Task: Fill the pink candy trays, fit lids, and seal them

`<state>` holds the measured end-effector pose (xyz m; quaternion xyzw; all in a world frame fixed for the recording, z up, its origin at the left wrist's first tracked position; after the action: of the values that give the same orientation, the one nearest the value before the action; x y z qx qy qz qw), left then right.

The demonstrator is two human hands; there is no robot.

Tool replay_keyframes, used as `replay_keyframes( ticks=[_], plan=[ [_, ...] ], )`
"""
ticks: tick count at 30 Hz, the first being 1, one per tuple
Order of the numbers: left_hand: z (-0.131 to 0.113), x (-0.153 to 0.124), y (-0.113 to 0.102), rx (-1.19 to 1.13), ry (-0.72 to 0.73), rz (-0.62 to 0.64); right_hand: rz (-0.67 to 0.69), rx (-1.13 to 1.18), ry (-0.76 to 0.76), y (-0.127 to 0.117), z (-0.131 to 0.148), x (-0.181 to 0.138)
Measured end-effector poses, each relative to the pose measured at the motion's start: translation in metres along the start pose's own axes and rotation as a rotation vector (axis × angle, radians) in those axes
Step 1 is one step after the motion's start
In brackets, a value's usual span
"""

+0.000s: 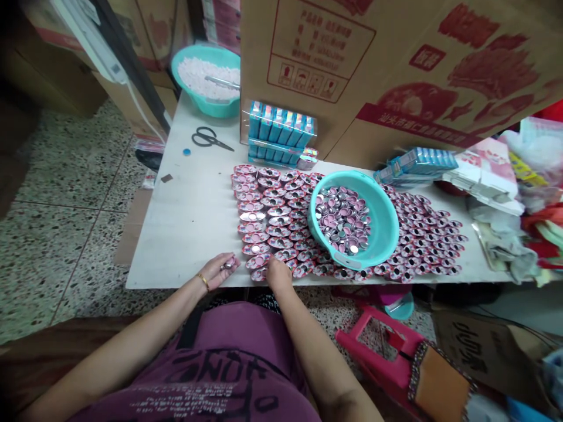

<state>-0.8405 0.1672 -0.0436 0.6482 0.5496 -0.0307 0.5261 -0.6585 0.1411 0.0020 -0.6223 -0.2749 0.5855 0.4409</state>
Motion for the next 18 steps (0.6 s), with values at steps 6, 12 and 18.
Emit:
replay_keyframes(
  ticks=[6, 12, 18],
  plan=[
    [-0.005, 0.001, 0.010, -0.010, 0.020, 0.010, 0.024, -0.080, 0.036, -0.005, 0.002, 0.007],
    [-0.007, -0.008, 0.008, 0.007, 0.000, -0.014, -0.054, -0.016, -0.089, -0.020, 0.002, 0.006],
    [-0.011, -0.014, 0.011, 0.072, -0.001, -0.017, -0.252, 0.062, -0.179, -0.028, 0.042, 0.031]
  ],
)
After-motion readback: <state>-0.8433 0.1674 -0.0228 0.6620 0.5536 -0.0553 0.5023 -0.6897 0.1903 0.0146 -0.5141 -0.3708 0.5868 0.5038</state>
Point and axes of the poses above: each hand's wrist, its own x-axis towards the middle knuckle, its own y-axis out of the palm, z = x × y, the point moved 2 cm from there along x, towards the middle knuckle, and after that the axes turned 3 degrees about z, right-handed, at the moved point
